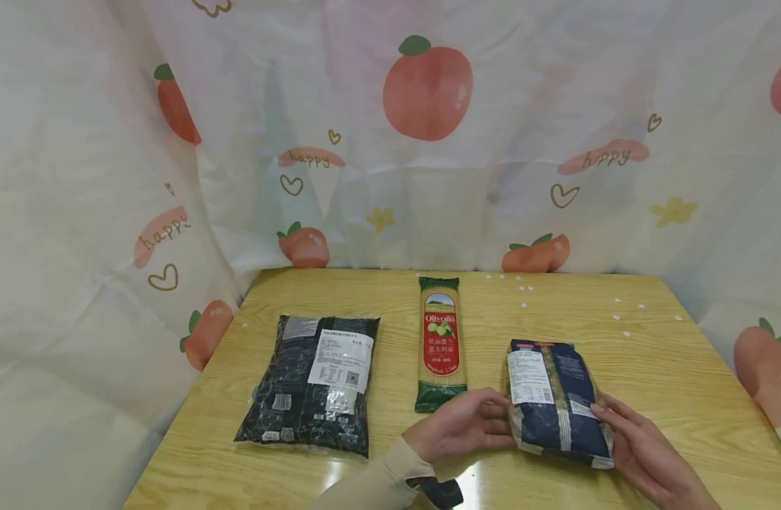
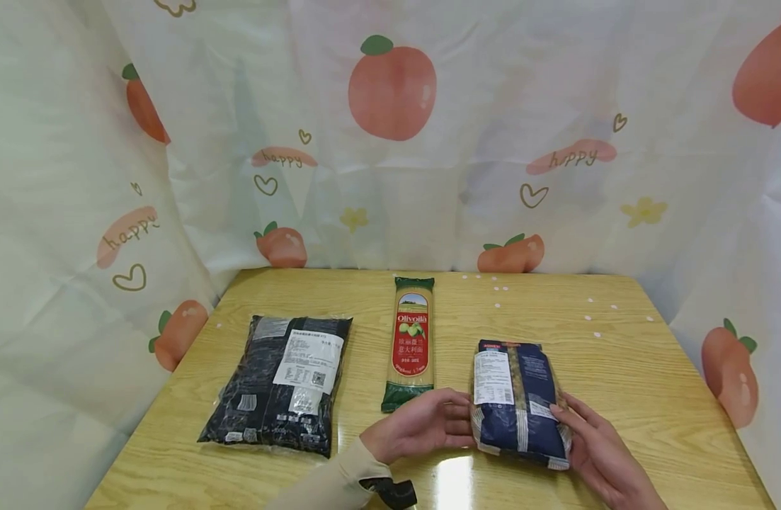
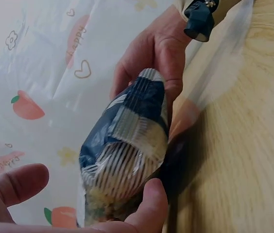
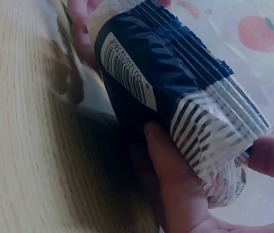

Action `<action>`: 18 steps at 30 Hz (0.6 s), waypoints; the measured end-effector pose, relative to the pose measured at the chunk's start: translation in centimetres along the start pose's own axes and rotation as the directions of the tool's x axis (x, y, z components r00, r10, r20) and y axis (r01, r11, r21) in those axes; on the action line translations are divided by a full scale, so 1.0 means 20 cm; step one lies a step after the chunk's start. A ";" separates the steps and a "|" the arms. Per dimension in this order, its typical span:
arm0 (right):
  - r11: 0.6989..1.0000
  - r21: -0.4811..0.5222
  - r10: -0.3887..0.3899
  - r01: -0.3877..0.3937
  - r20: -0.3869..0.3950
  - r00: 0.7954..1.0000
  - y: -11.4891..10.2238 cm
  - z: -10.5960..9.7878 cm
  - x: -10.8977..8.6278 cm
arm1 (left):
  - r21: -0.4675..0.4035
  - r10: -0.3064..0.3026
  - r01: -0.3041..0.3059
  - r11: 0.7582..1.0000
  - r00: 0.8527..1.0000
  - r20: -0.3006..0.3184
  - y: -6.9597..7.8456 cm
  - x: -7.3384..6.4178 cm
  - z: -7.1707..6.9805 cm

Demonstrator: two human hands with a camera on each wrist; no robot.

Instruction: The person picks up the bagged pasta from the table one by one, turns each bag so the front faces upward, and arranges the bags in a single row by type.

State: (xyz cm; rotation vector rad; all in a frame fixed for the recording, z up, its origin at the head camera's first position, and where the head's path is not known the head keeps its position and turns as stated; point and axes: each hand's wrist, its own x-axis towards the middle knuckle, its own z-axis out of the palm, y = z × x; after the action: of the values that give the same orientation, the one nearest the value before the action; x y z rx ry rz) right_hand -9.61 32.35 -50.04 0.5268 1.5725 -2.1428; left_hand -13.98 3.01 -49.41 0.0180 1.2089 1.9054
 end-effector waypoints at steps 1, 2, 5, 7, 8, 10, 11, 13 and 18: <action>1.000 -0.003 0.005 -0.005 -0.002 1.000 0.00 0.00 0.00 | 0.001 0.007 -0.007 1.000 1.000 -0.007 0.01 0.00 -0.01; 1.000 -0.002 0.009 -0.009 -0.005 1.000 0.00 0.00 0.00 | -0.001 0.013 -0.013 1.000 1.000 -0.015 0.02 -0.01 -0.01; 1.000 0.009 0.021 -0.021 0.000 1.000 -0.01 -0.01 0.01 | -0.001 0.039 -0.039 0.999 0.998 -0.043 0.04 -0.02 -0.02; 1.000 0.014 0.022 -0.022 -0.001 1.000 -0.01 -0.01 0.00 | -0.002 0.049 -0.049 0.999 0.997 -0.062 0.05 -0.03 -0.02; 1.000 0.016 0.023 -0.023 0.000 1.000 -0.01 -0.01 0.00 | -0.001 0.054 -0.054 0.999 0.996 -0.066 0.06 -0.04 -0.02; 1.000 0.017 0.022 -0.022 -0.001 1.000 -0.01 -0.01 0.00 | 0.005 0.060 -0.060 0.998 0.996 -0.073 0.07 -0.05 -0.02; 1.000 0.014 0.021 -0.021 -0.002 1.000 -0.01 -0.01 0.00 | 0.013 0.067 -0.066 0.998 0.995 -0.071 0.07 -0.05 -0.02; 1.000 0.007 0.020 -0.020 -0.002 1.000 -0.01 0.00 0.00 | 0.024 0.073 -0.072 0.997 0.996 -0.060 0.09 -0.06 -0.02; 1.000 0.007 0.012 -0.013 0.009 1.000 0.00 0.00 -0.01 | 0.045 0.076 -0.075 0.996 0.997 -0.013 0.12 -0.08 0.00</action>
State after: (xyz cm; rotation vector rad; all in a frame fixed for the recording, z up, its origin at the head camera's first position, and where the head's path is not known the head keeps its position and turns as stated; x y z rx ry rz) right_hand -9.52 32.44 -49.96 0.5272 1.5529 -2.1397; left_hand -14.53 1.48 -47.01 0.0749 1.2764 1.9467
